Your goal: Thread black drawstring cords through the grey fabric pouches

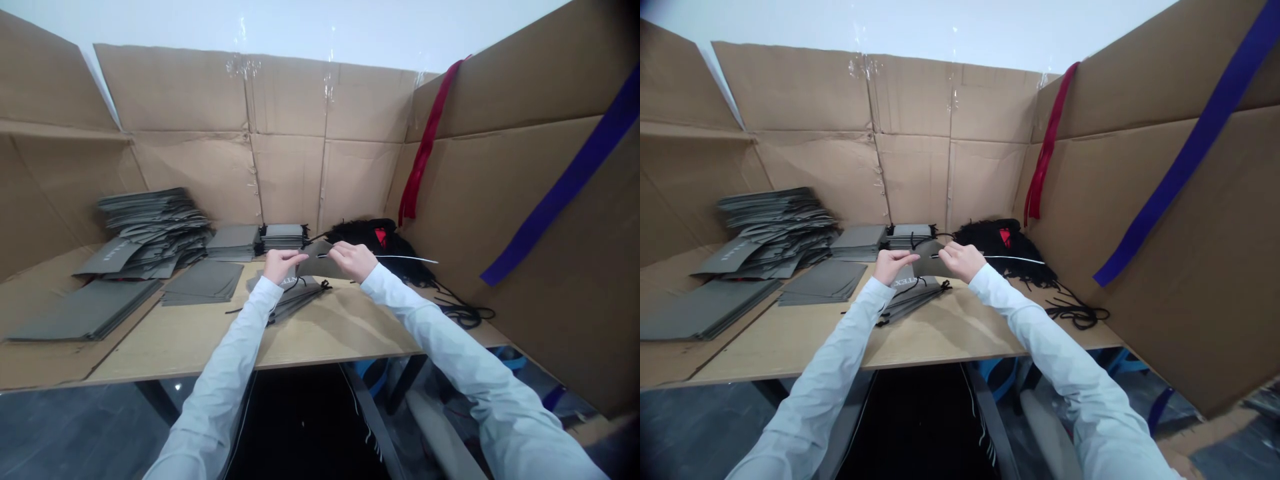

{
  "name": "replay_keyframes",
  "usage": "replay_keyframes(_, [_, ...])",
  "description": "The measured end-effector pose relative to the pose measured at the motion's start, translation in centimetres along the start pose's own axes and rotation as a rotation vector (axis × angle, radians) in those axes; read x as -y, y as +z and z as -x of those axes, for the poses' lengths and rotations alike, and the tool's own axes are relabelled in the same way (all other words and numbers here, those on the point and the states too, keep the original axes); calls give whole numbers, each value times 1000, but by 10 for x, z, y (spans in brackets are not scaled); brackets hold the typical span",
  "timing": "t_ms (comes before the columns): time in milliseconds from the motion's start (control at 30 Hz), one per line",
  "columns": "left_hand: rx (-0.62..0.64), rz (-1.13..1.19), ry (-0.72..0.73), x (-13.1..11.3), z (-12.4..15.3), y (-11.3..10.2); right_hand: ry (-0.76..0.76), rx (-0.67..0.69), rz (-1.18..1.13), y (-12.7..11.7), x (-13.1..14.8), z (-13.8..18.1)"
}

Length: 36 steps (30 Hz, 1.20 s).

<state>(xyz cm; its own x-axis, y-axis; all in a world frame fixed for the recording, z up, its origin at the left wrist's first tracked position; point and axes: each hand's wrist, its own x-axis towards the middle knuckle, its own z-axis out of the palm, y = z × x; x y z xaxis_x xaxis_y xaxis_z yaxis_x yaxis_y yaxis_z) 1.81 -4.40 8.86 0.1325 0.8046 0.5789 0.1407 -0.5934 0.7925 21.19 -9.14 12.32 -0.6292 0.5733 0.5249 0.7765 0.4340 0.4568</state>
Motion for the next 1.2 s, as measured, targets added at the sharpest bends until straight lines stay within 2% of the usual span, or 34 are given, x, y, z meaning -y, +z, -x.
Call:
replay_keyframes(200, [37, -10, -51, 3, 9, 1, 24, 40, -73, 8, 4, 7])
replay_keyframes(300, [0, -26, -68, 2, 13, 1, 56, 76, -127, 6, 6, 9])
replay_keyframes(533, [-15, -85, -54, -3, 23, 5, 68, 55, -281, -20, 7, 11])
replay_keyframes(733, [21, -144, 12, -9, 29, 12, 74, 124, -153, -48, 14, 3])
replay_keyframes(1200, [73, -161, 24, -16, 33, 17, -15, 248, -24, -69, 17, -14])
